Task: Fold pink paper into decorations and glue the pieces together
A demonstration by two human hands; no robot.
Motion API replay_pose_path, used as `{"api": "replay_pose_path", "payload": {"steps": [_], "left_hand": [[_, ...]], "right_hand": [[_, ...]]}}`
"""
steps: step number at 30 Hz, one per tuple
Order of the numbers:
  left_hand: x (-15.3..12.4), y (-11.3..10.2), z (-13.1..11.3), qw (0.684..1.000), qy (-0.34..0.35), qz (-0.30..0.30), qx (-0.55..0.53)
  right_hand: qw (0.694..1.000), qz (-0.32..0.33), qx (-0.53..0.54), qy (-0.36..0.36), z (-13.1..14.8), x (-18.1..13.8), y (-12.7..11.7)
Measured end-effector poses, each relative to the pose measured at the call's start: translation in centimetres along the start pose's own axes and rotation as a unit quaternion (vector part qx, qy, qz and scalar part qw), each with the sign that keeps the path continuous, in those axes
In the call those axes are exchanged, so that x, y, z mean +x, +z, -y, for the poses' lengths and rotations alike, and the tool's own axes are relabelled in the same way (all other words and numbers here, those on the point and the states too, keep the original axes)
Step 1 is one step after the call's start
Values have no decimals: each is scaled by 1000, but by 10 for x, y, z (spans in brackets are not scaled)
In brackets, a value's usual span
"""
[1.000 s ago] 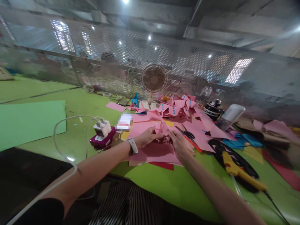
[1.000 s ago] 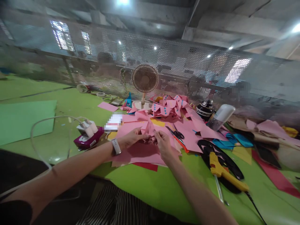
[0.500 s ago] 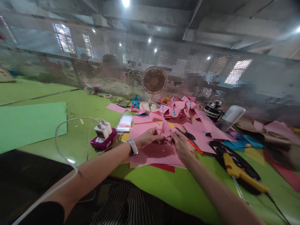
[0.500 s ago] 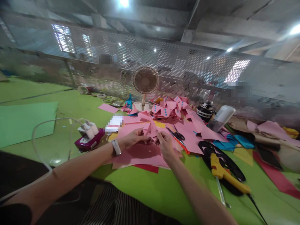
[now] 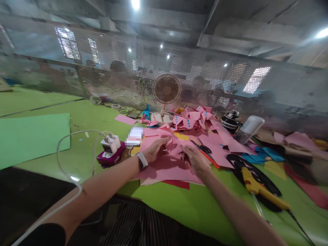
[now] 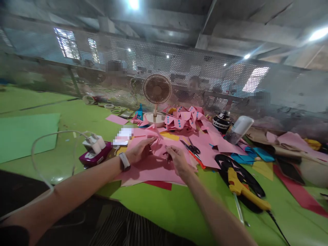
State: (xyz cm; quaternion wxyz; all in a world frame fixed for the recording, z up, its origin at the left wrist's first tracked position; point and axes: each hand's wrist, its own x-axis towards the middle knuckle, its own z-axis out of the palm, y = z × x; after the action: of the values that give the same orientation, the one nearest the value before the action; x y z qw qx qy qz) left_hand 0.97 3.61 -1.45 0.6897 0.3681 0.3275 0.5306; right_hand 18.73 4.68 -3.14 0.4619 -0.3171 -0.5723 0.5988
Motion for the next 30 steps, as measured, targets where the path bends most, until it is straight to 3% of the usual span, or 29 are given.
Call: {"api": "replay_pose_path", "payload": {"steps": [5, 10, 15, 20, 30], "left_hand": [[-1, 1, 6, 998, 36, 5, 59], [0, -2, 7, 993, 56, 46, 91], [-1, -1, 6, 990, 63, 76, 105], [0, -1, 10, 994, 59, 55, 71], [0, -4, 3, 999, 19, 28, 24]], "right_hand": [[998, 20, -57, 29, 5, -5, 2], [999, -5, -47, 13, 2, -4, 1], [998, 10, -54, -9, 2, -2, 0], [994, -30, -97, -34, -2, 1, 0], [996, -81, 2, -44, -3, 10, -11]]}}
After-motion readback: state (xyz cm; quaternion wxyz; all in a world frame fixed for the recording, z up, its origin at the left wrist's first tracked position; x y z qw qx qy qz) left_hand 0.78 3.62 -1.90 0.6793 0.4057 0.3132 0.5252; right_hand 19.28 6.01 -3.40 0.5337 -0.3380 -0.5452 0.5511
